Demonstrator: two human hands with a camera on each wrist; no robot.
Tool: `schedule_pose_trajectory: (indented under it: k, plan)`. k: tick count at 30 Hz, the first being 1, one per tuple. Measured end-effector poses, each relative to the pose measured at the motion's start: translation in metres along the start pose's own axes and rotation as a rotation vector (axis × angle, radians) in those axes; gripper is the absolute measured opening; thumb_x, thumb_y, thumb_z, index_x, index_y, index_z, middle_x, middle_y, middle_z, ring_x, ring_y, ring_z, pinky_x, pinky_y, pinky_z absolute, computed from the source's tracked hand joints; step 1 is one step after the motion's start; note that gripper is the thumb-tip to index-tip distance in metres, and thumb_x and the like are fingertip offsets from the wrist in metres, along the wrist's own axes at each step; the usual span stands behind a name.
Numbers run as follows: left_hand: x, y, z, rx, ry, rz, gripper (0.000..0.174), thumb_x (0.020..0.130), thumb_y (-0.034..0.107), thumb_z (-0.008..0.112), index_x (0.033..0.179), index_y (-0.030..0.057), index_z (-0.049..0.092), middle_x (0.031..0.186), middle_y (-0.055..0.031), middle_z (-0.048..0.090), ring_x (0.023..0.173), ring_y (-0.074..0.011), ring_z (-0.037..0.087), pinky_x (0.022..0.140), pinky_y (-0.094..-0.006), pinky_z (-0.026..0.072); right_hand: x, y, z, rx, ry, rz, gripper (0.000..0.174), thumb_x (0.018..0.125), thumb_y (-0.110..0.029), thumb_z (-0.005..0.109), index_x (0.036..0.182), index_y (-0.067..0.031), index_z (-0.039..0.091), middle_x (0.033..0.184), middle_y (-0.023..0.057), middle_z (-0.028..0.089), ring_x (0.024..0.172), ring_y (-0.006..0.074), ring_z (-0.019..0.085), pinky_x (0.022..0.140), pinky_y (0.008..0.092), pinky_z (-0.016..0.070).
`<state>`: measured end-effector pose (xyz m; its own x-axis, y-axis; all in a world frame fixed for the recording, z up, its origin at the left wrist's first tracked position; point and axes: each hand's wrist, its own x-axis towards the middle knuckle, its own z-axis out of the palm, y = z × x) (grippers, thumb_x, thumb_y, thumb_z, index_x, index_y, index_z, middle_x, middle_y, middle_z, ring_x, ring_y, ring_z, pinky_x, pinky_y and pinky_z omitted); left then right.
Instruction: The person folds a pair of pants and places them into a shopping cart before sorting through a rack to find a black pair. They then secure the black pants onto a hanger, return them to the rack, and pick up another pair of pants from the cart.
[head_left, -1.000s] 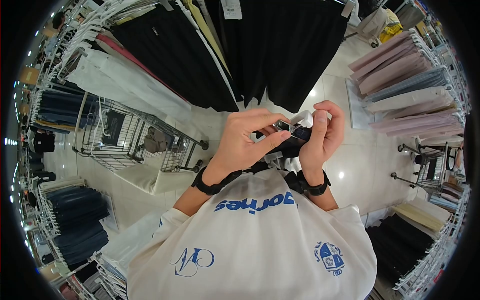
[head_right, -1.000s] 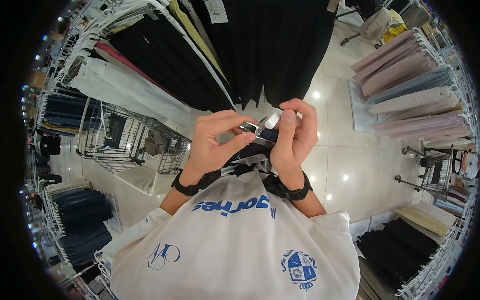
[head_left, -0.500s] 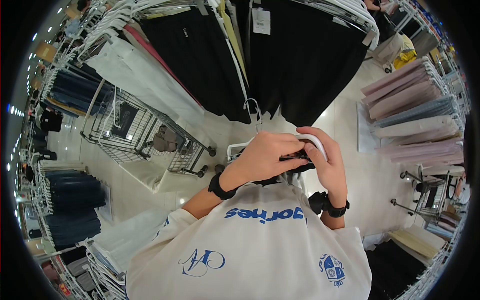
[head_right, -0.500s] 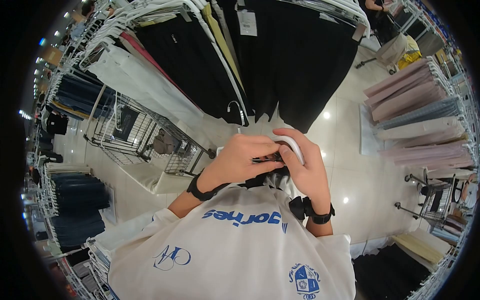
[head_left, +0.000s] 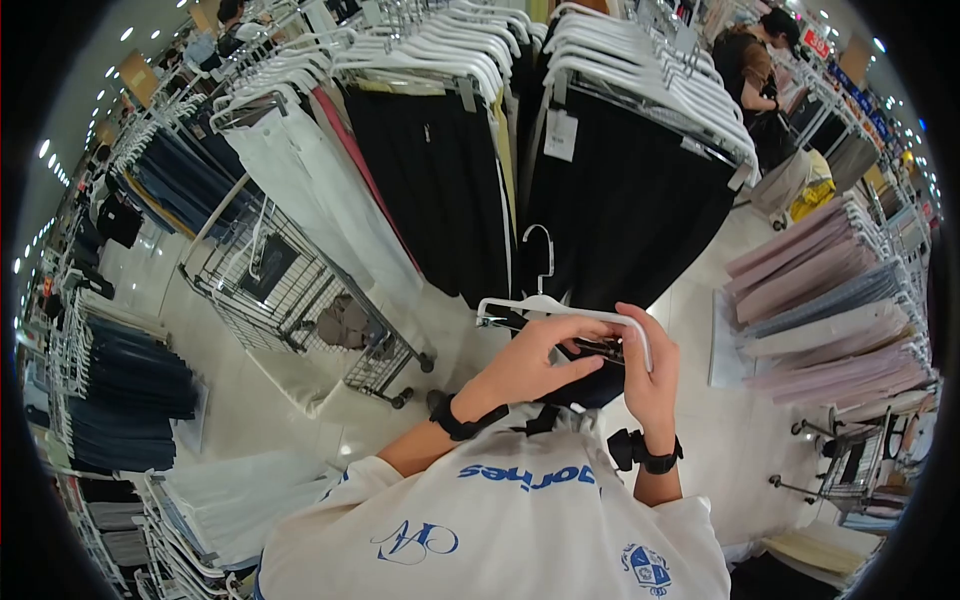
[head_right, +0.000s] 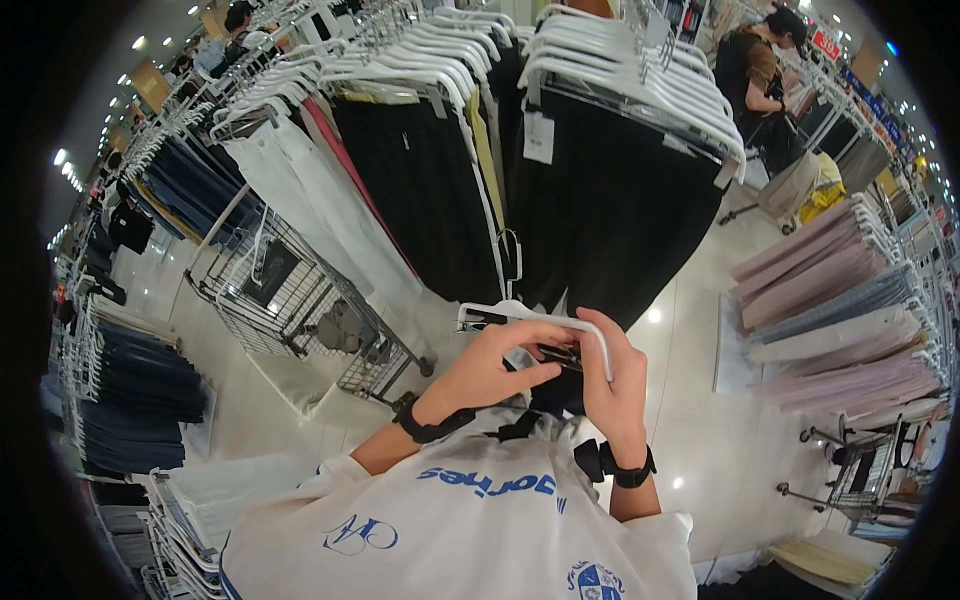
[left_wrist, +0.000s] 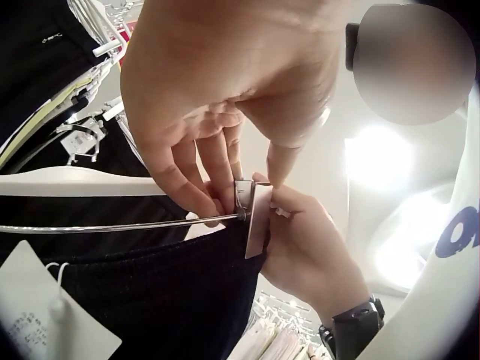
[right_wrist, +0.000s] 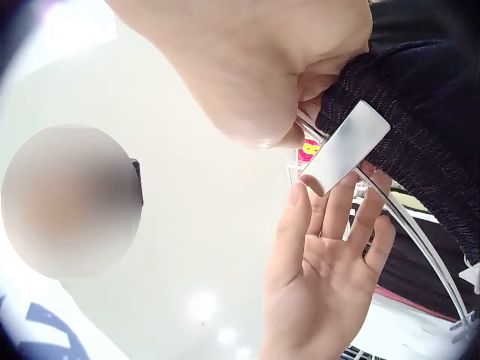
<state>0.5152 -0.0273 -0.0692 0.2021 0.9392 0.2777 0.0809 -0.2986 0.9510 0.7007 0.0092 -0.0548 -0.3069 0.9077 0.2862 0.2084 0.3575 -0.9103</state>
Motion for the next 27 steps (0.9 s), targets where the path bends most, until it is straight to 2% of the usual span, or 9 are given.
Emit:
schedule_pose_trajectory:
  k: [1,8,10,12,14,16,18,24,27]
  plan:
    - [-0.001,-0.002,-0.004,0.031,-0.041,0.02,0.047,0.088,0.009,0.072,0.133,0.0037,0.06,0.129,-0.0103,0.067,0.114,-0.0214,0.066,0.091,-0.032,0.0519,0.002,-0.002,-0.003,-0.002,-0.009,-0.009,0.029,0.102,-0.016,0.053,0.119,0.0035,0.064,0.092,0.0153,0.074,0.083,0.0164,0.069,0.077,0.0289,0.0518]
    - [0.002,0.0,-0.015,0.064,0.006,0.145,0.042,0.088,0.006,0.07,0.129,0.0044,0.063,0.122,-0.0095,0.068,0.103,-0.0208,0.066,0.089,-0.0324,0.0521,0.019,-0.023,-0.014,-0.025,-0.031,-0.135,0.032,0.104,-0.021,0.049,0.119,0.0039,0.062,0.093,0.0142,0.076,0.083,0.0144,0.067,0.07,0.0248,0.0468]
    - [-0.001,-0.012,-0.028,0.097,0.15,0.105,0.034,0.088,0.003,0.068,0.122,0.0034,0.066,0.115,-0.009,0.07,0.097,-0.0173,0.067,0.084,-0.0301,0.0532,0.023,-0.023,-0.023,-0.052,-0.012,-0.115,0.033,0.105,-0.023,0.048,0.119,0.0029,0.062,0.09,0.0134,0.076,0.08,0.0126,0.066,0.067,0.0232,0.0426]
    - [-0.003,-0.024,-0.04,0.006,0.34,0.113,0.02,0.09,0.002,0.066,0.11,0.0016,0.067,0.107,-0.0065,0.069,0.093,-0.0128,0.065,0.081,-0.0271,0.0514,0.028,-0.017,-0.03,-0.023,0.053,-0.255,0.028,0.103,-0.018,0.051,0.116,0.002,0.063,0.09,0.0099,0.077,0.053,0.0054,0.043,0.051,0.0236,0.0347]
    - [-0.003,-0.037,-0.057,0.034,0.53,0.133,0.018,0.09,0.003,0.066,0.108,0.0024,0.065,0.107,-0.0044,0.067,0.096,-0.0117,0.062,0.082,-0.0257,0.0474,0.03,-0.023,-0.037,-0.019,0.073,-0.285,0.028,0.102,-0.018,0.051,0.117,0.0023,0.063,0.089,0.0108,0.077,0.053,0.0047,0.043,0.05,0.0233,0.0329]
    - [0.001,-0.056,-0.072,0.141,0.714,0.104,0.021,0.09,0.004,0.068,0.11,0.0036,0.063,0.109,-0.0029,0.065,0.101,-0.0113,0.06,0.083,-0.0248,0.0442,0.032,-0.027,-0.046,0.018,0.077,-0.348,0.028,0.102,-0.018,0.051,0.117,0.0024,0.063,0.089,0.0117,0.077,0.054,0.0052,0.044,0.051,0.0238,0.0334]
    - [0.003,-0.068,-0.081,0.243,0.769,0.109,0.025,0.091,0.007,0.068,0.115,0.0039,0.062,0.113,-0.0028,0.064,0.103,-0.0108,0.058,0.084,-0.0245,0.0441,0.033,-0.038,-0.049,0.068,0.099,-0.397,0.029,0.103,-0.019,0.051,0.116,0.0035,0.064,0.086,0.0171,0.076,0.072,0.0172,0.069,0.068,0.0264,0.0482]
    - [-0.006,-0.127,-0.095,-0.15,0.501,-0.17,0.026,0.098,0.027,0.067,0.112,0.0043,0.066,0.088,0.0052,0.059,0.08,-0.0047,0.051,0.073,-0.0221,0.0436,0.044,-0.04,-0.058,0.057,0.163,-0.419,0.034,0.105,-0.025,0.052,0.109,0.0065,0.064,0.081,0.0139,0.071,0.078,0.0272,0.075,0.071,0.0281,0.0504]
    - [-0.019,-0.119,-0.097,-0.138,0.46,-0.251,0.027,0.101,0.03,0.062,0.108,0.0044,0.065,0.094,0.0021,0.065,0.089,-0.0057,0.058,0.076,-0.0249,0.0512,0.056,-0.029,-0.06,0.116,0.156,-0.388,0.036,0.104,-0.026,0.052,0.106,0.0072,0.064,0.083,0.0128,0.067,0.075,0.0298,0.075,0.069,0.0285,0.0507]
